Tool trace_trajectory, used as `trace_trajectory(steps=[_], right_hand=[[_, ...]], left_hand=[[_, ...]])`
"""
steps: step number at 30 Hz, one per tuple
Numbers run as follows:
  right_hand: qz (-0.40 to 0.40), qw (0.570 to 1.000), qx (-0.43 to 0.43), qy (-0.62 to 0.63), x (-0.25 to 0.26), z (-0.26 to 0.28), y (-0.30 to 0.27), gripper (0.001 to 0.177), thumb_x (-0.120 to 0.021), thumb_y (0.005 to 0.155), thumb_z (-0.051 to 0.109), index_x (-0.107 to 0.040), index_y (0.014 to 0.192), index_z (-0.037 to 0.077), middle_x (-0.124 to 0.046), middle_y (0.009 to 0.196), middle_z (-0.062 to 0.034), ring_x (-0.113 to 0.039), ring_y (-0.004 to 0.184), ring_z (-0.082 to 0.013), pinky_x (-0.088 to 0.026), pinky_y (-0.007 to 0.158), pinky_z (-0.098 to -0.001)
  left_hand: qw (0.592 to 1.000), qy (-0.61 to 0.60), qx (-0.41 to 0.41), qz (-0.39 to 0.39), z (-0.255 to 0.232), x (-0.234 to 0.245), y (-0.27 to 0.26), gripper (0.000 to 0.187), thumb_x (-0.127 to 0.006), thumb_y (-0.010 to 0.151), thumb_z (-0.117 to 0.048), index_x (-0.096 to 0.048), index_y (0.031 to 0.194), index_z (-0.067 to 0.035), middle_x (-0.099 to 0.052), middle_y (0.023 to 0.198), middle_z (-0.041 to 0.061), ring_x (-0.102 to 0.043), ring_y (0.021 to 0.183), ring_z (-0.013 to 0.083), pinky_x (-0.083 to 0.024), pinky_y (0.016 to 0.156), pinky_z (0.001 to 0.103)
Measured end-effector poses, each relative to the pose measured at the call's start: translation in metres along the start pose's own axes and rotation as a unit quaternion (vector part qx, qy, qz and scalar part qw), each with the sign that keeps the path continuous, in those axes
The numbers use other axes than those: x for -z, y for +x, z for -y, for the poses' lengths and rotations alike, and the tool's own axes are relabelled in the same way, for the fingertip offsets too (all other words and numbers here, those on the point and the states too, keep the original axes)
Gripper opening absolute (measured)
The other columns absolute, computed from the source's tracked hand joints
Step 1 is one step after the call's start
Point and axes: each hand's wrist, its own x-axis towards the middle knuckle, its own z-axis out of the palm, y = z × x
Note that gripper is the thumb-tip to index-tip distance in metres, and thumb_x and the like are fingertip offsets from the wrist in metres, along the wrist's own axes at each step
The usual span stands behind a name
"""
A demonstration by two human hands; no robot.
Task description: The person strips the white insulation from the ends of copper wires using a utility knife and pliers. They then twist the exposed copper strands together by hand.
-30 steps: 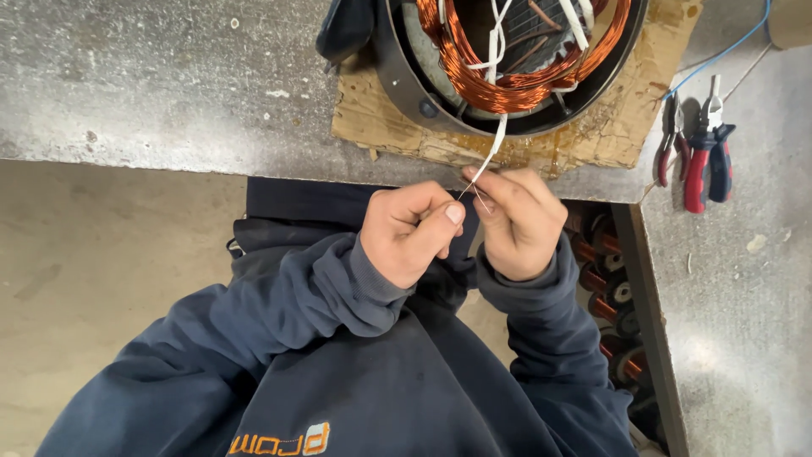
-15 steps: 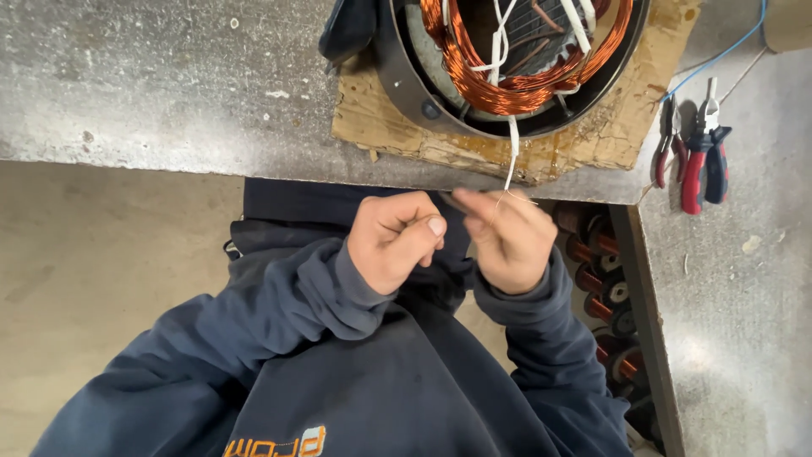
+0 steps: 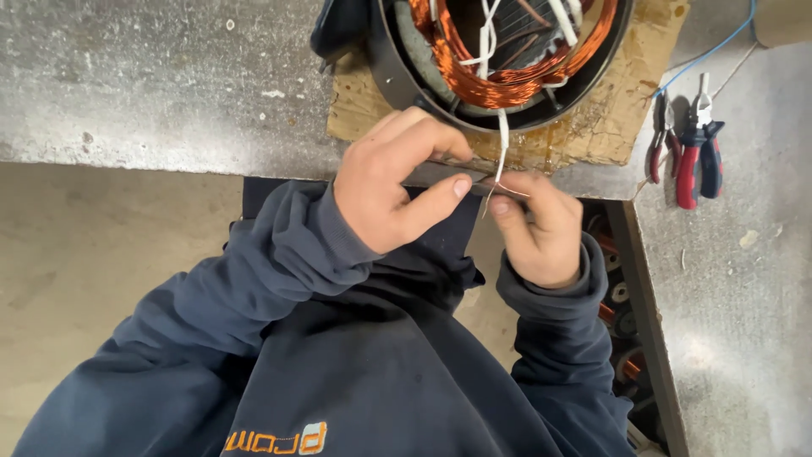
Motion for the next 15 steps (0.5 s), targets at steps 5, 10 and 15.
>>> trace_trajectory(steps=[5,10,15], right_hand=[[0.033,0.999,0.035,-0.005,-0.004,0.002,0.006,0.015,-0.067,0.101,0.003,-0.067,0.115,-0.002,-0.07,0.098,-0.0119,-0.068,0.083,-0.0189,-0.053,0.077,-0.0275],[0.037,0.999,0.03,-0.013,0.004,0.012,0.012,0.02,-0.068,0.098,0.002,-0.071,0.118,-0.002,-0.064,0.091,-0.0114,-0.064,0.079,-0.0201,-0.05,0.074,-0.029],[0.026,0.997,0.028,-0.072,0.018,0.018,0.02,0.016,-0.076,0.09,0.004,-0.072,0.104,-0.002,-0.065,0.083,-0.0102,-0.064,0.071,-0.0192,-0.049,0.065,-0.0289]], left_hand=[[0.999,0.003,0.018,0.043,0.002,-0.005,0.001,0.018,-0.073,0.097,-0.024,-0.069,0.107,-0.01,-0.069,0.102,0.006,-0.067,0.096,0.0294,-0.054,0.084,0.039],[0.997,-0.034,0.027,0.062,-0.004,-0.011,0.006,0.027,-0.074,0.095,-0.029,-0.067,0.112,-0.008,-0.07,0.104,0.008,-0.069,0.1,0.0306,-0.055,0.086,0.039],[0.991,-0.085,0.056,0.086,0.001,-0.018,0.011,0.035,-0.074,0.096,-0.033,-0.066,0.116,-0.005,-0.073,0.108,0.009,-0.073,0.105,0.0273,-0.057,0.091,0.036]])
